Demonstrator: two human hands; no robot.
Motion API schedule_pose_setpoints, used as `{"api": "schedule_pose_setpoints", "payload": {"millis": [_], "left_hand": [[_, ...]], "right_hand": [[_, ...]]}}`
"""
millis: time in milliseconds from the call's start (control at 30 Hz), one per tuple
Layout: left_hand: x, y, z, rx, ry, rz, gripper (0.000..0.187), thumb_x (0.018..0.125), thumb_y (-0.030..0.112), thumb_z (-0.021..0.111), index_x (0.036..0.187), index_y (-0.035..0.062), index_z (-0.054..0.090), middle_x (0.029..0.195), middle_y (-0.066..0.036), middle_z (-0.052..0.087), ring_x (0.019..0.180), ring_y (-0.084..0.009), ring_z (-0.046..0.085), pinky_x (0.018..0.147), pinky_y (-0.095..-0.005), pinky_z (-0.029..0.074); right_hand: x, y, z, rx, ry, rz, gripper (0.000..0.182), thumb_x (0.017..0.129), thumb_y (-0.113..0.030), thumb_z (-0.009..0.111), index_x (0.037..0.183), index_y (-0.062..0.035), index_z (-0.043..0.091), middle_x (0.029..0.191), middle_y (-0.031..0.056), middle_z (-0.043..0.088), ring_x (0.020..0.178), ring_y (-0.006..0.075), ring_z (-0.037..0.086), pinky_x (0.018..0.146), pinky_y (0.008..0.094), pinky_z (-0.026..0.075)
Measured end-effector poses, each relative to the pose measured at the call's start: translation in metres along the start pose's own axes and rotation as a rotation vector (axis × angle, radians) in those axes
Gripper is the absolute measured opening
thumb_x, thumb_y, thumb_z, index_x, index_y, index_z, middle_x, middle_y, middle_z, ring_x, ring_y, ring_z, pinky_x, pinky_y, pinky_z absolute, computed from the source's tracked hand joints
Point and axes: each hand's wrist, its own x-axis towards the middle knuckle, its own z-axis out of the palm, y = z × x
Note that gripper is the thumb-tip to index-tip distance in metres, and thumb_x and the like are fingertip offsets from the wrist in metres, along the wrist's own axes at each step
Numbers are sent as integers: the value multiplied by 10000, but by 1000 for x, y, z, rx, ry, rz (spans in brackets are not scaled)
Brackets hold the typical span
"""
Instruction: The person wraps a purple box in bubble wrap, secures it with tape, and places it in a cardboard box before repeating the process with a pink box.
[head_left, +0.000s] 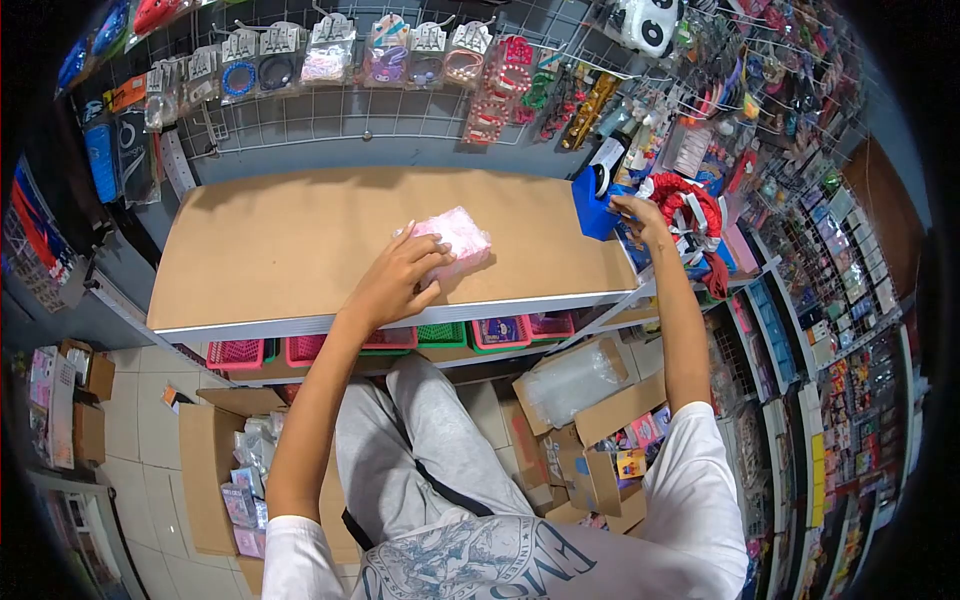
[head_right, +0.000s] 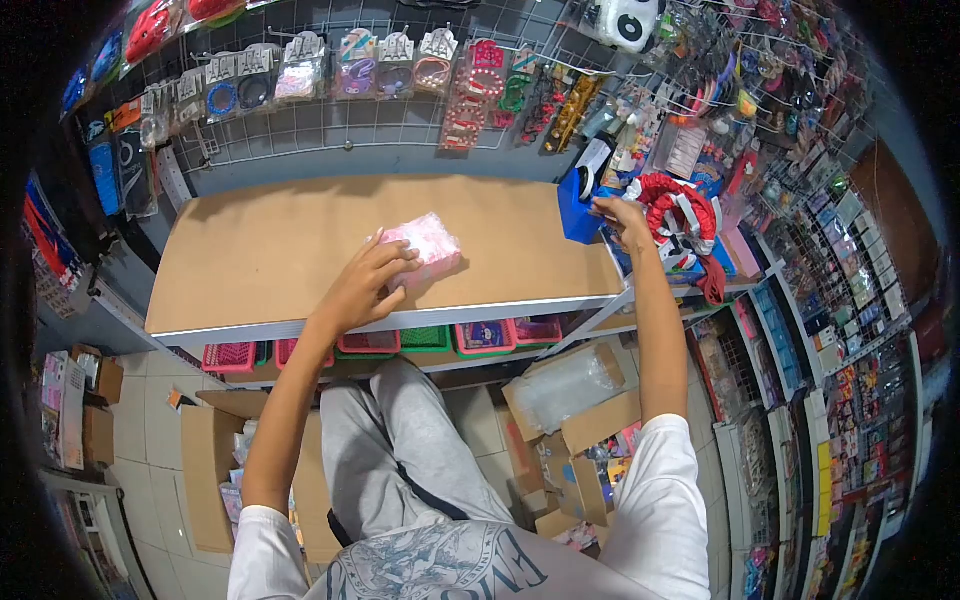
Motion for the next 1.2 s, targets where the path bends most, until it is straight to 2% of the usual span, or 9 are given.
{"api": "schedule_pose_setpoints", "payload": {"millis": [100,200,300,400,500,733,933,1033,1200], "left_hand": [[1,3,-1,16,28,13,379,825,137,676,1199,81,659,1234,-111,631,1234,-325,563,1223,-575,273],[1,3,-2,13,23,10,380,825,139,679,1200,84,660,1238,-109,628,1233,-324,562,1224,-578,269],[1,3,-1,16,19,6,379,825,139,680,1199,85,661,1239,-108,625,1233,-325,561,1223,-581,269],[1,2,-1,19,20,9,377,823,136,680,1196,84,660,1238,-108,624,1234,-324,560,1223,-583,269],[1,3,-2,14,8,1,392,824,129,671,1214,90,654,1267,-105,623,1256,-329,551,1225,-590,259],[1,1,-1,-4,-15,-14,428,829,121,652,1256,102,642,1325,-101,621,1298,-338,535,1228,-601,241],[0,1,-1,13,-32,-26,432,827,126,653,1258,96,642,1333,-104,618,1299,-342,532,1227,-604,240],[2,0,1,15,-24,-19,433,827,121,650,1259,95,643,1339,-105,615,1309,-340,524,1228,-604,238],[0,0,0,15,-30,4,452,836,115,644,1288,92,634,1358,-102,608,1331,-333,510,1230,-609,229]], "right_hand": [[-4,5,0,110,-29,-143,146,838,-215,795,940,-122,750,974,-20,745,850,134,616,878,338,439],[-3,10,-3,204,-91,-235,109,831,-142,791,907,-73,756,878,27,753,639,96,574,646,273,411],[3,10,-11,34,-25,-224,117,814,-119,803,908,-56,772,808,35,753,561,71,535,519,258,331],[15,25,-7,33,-25,-321,136,853,-238,805,866,-111,759,650,-26,639,444,60,371,442,256,242],[-30,16,-4,-26,-11,-248,128,856,-225,801,854,-109,746,696,-26,677,485,51,423,448,240,260],[-19,44,14,289,28,-186,107,854,-123,740,953,-85,729,891,15,767,575,34,537,399,193,290],[-20,53,21,505,-23,-90,389,864,-176,714,1242,-170,621,984,5,757,528,55,482,380,209,257],[-16,62,25,635,-76,-85,453,859,-201,713,1293,-196,580,1000,1,752,513,58,452,378,213,246],[3,91,29,610,-171,-114,216,856,-226,727,1042,-116,723,899,-74,692,565,45,439,422,210,267]]}}
